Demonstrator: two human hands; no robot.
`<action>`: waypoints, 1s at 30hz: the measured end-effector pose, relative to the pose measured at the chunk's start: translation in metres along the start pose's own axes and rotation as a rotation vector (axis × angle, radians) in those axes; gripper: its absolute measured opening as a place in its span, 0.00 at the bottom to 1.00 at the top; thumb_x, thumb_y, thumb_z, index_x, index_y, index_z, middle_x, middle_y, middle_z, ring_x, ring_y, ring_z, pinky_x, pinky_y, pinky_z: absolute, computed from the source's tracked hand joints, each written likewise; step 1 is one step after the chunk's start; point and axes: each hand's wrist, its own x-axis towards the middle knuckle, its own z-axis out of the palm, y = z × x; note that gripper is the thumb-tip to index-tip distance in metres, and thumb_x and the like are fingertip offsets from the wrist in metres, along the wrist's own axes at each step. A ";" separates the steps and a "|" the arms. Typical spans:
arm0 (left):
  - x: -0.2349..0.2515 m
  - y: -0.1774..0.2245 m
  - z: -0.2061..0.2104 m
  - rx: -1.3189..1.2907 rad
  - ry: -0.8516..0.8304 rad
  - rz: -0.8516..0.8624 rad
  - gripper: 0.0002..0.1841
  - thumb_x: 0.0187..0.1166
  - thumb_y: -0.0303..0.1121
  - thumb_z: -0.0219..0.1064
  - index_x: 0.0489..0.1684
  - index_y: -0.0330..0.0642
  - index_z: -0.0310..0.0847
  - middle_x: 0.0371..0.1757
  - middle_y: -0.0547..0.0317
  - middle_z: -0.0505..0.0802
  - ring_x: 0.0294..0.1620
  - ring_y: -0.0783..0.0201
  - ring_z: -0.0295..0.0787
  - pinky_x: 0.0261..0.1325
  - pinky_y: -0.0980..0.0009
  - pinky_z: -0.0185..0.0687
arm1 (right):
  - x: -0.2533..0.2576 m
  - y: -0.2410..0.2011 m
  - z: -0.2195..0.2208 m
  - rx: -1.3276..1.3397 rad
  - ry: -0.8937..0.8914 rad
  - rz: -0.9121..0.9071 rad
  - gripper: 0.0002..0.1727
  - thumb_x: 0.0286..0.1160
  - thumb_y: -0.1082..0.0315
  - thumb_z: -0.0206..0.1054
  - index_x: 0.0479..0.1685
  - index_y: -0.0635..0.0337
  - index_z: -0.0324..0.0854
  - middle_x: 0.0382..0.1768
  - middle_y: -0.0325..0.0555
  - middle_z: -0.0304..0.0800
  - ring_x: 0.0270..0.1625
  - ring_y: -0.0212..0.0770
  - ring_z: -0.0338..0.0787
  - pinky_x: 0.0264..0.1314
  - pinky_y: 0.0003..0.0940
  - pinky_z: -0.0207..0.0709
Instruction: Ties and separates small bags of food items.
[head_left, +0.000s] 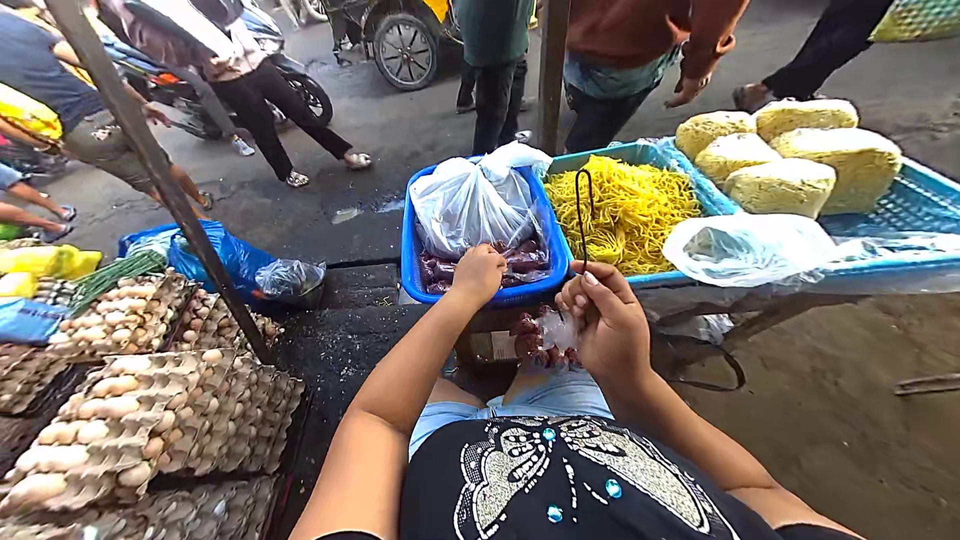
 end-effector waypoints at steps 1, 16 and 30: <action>-0.002 0.002 0.000 -0.024 0.058 0.031 0.12 0.85 0.31 0.61 0.51 0.36 0.92 0.63 0.42 0.90 0.72 0.46 0.82 0.79 0.50 0.72 | 0.000 -0.001 -0.001 -0.003 0.002 -0.010 0.15 0.86 0.72 0.48 0.49 0.53 0.83 0.21 0.27 0.79 0.25 0.24 0.78 0.34 0.19 0.76; -0.100 0.065 -0.016 -0.239 0.429 0.404 0.10 0.83 0.26 0.62 0.47 0.32 0.91 0.45 0.47 0.97 0.50 0.54 0.95 0.62 0.62 0.87 | -0.001 0.002 0.007 -0.028 -0.028 0.010 0.14 0.85 0.74 0.49 0.50 0.55 0.83 0.25 0.28 0.82 0.25 0.22 0.78 0.32 0.16 0.74; -0.096 0.065 -0.001 -0.064 0.626 0.603 0.09 0.82 0.24 0.61 0.42 0.36 0.91 0.39 0.50 0.95 0.45 0.55 0.94 0.55 0.63 0.85 | -0.004 -0.004 0.009 -0.086 -0.017 0.035 0.14 0.85 0.75 0.48 0.49 0.60 0.82 0.25 0.29 0.80 0.23 0.21 0.76 0.26 0.13 0.70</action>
